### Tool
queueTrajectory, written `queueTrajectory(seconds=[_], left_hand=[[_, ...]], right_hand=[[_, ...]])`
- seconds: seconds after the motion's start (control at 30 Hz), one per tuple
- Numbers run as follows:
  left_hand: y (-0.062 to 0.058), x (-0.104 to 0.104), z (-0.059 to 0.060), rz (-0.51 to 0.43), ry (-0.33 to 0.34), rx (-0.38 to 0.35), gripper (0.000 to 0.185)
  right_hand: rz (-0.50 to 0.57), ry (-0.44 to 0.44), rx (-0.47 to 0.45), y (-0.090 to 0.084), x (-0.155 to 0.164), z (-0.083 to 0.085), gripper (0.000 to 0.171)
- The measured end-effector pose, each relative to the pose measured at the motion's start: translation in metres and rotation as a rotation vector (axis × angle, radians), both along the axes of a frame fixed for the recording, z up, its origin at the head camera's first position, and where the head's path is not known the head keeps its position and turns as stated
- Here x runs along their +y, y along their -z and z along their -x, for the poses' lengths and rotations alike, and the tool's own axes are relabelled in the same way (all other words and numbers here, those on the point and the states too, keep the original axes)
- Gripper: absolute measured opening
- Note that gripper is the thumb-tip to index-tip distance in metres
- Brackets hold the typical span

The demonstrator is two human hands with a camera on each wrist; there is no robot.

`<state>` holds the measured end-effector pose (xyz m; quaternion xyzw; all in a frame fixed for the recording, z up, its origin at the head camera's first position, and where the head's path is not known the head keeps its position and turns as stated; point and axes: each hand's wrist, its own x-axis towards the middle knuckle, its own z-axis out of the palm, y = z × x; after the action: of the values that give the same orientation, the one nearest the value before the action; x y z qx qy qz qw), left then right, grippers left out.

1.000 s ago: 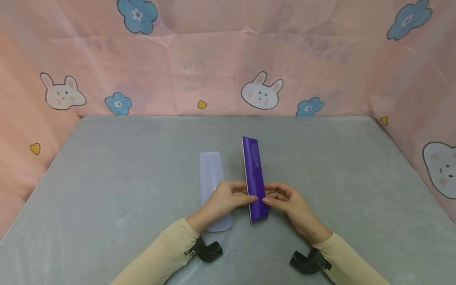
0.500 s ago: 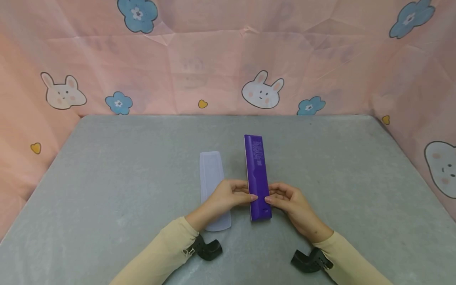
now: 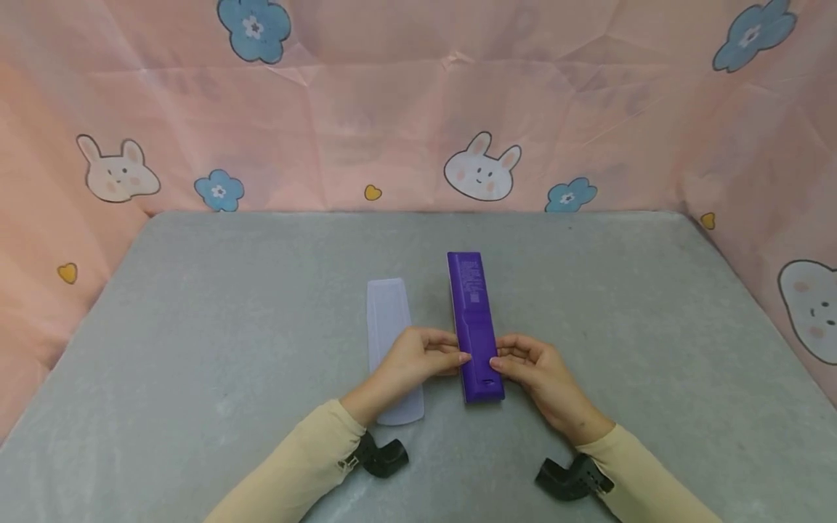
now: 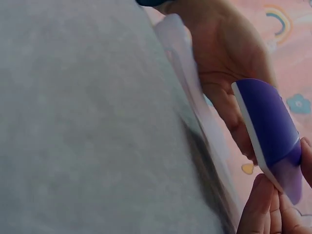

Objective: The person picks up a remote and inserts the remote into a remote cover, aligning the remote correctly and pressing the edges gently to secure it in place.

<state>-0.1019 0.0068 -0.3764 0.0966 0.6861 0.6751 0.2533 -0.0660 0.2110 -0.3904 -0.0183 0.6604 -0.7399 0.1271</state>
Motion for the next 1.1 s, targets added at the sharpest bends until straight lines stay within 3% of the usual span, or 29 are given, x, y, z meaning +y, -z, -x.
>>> queueTrajectory(seconds=[0.4, 0.73, 1.1], left_hand=[[0.0064, -0.0005, 0.0037, 0.020, 0.023, 0.028, 0.031], [0.0082, -0.0004, 0.0023, 0.029, 0.025, 0.027, 0.031], [0.0091, -0.0026, 0.0025, 0.109, 0.101, 0.118, 0.035]], right_hand=[[-0.070, 0.080, -0.045, -0.0048, -0.0016, 0.0008, 0.022], [-0.178, 0.029, -0.056, -0.0063, 0.0020, 0.0026, 0.029], [-0.300, 0.014, -0.047, -0.0072, 0.0040, 0.0049, 0.036]])
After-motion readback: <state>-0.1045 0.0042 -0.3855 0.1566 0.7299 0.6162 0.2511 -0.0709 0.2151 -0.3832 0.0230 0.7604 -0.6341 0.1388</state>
